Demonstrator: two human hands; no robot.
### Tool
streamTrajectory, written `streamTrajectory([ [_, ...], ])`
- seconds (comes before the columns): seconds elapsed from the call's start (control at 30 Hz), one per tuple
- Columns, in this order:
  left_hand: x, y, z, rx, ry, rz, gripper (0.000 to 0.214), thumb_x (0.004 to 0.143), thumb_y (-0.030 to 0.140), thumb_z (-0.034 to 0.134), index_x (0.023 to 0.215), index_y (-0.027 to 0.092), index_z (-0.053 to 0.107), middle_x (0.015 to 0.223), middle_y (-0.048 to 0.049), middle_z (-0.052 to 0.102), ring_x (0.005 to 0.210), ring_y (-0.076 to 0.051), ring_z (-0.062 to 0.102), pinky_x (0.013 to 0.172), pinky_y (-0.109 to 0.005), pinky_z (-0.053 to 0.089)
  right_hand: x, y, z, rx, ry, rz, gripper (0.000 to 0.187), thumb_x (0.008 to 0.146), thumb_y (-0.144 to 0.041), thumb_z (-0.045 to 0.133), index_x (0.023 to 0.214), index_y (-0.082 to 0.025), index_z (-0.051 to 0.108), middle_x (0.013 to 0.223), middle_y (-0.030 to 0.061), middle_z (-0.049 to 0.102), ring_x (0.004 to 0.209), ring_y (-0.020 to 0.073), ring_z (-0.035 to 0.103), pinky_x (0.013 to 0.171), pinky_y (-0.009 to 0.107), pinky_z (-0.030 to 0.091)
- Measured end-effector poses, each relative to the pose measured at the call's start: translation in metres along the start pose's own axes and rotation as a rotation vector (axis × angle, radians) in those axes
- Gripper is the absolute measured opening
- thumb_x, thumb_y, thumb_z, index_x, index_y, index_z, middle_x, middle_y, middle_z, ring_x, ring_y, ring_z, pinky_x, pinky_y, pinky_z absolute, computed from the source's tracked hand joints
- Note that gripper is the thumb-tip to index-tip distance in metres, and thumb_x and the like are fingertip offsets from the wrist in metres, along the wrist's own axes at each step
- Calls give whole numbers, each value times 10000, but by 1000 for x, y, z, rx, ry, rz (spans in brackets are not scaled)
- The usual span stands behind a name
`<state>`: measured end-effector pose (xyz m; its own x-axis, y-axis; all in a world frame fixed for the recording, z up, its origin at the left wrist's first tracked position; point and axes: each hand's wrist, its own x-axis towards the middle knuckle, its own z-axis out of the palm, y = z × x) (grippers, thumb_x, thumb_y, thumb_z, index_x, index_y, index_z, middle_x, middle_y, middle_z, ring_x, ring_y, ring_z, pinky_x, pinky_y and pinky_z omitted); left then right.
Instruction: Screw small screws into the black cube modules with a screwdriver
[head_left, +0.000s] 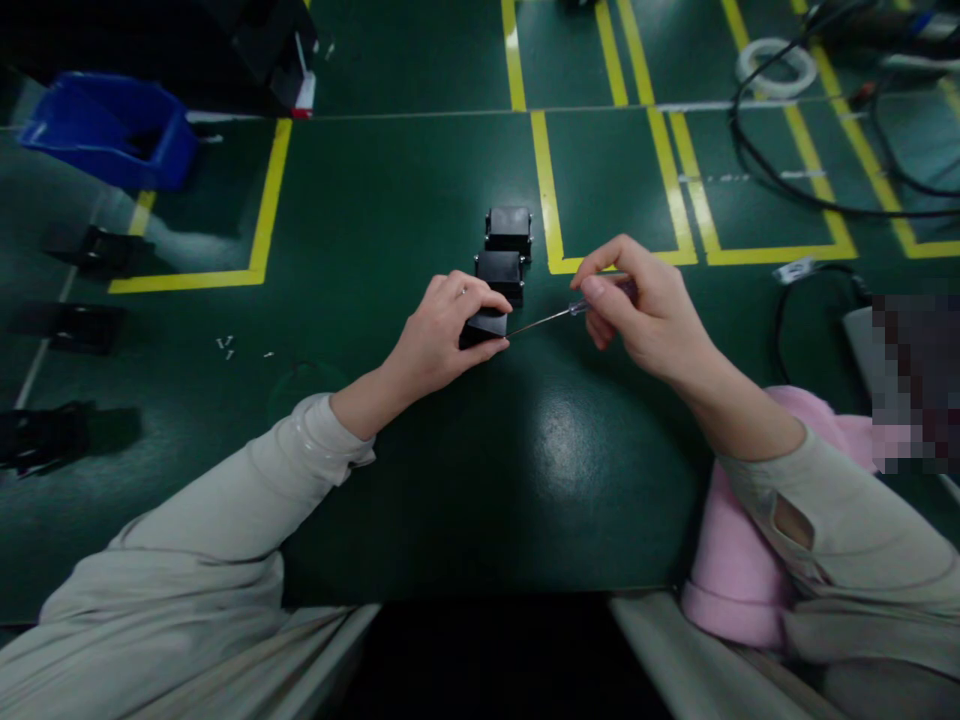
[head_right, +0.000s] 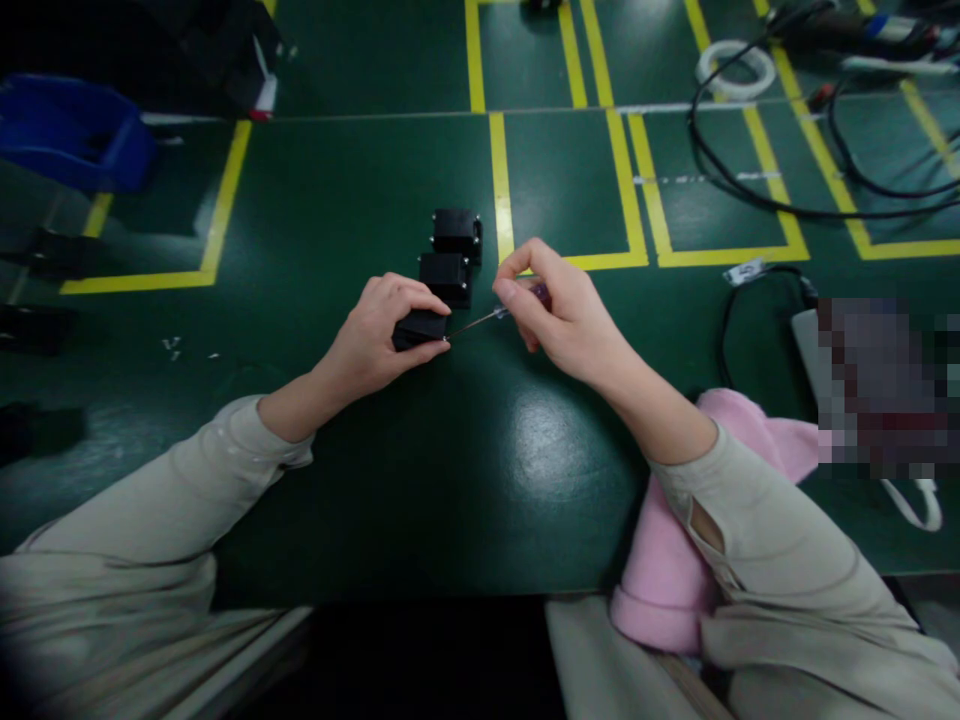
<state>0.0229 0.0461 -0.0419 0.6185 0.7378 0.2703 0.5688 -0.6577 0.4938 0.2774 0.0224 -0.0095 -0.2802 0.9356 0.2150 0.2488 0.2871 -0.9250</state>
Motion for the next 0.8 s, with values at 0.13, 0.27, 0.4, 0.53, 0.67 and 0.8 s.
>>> streamTrajectory([
  [0.13,0,0,0,-2,-1,-2,303,910,350,653,1180,222,599,1193,-77,616,1145,-272,547,993,-443,419,0,0,-1,-10,-9,4,199,982,-436,562,924,-248,533,487,-95,439,381,82,459,388,254,312],
  [0.27,1,0,0,-2,-9,-17,296,906,339,652,1172,220,600,1188,-77,617,1143,-276,548,1001,-455,416,-1,-1,-2,2,-24,-19,201,968,-444,588,1000,-256,524,540,-95,484,426,84,497,425,251,356],
  [0.4,1,1,-1,-1,-3,-11,281,912,328,644,1168,220,601,1182,-75,616,1137,-271,551,992,-447,421,0,-1,-2,-10,-22,2,221,975,-462,565,925,-248,537,504,-91,453,399,84,480,402,254,337],
  [0.53,0,2,-1,-3,-7,-11,295,913,343,647,1176,220,601,1190,-75,616,1142,-272,549,994,-446,423,0,-1,-1,-14,-20,1,213,980,-453,557,934,-248,531,498,-92,447,391,84,472,392,251,317],
  [0.67,1,1,-1,-2,-13,-25,298,907,331,650,1180,220,603,1196,-76,615,1150,-276,547,1001,-455,421,0,-1,-1,-2,-17,-21,211,964,-446,592,998,-254,513,550,-93,487,428,79,487,424,245,359],
  [0.8,0,0,0,-8,-9,-16,296,910,340,649,1179,225,601,1193,-71,616,1151,-275,546,1001,-456,419,0,-1,-1,-17,-17,-3,226,975,-464,566,925,-247,526,499,-93,447,389,77,465,388,245,312],
])
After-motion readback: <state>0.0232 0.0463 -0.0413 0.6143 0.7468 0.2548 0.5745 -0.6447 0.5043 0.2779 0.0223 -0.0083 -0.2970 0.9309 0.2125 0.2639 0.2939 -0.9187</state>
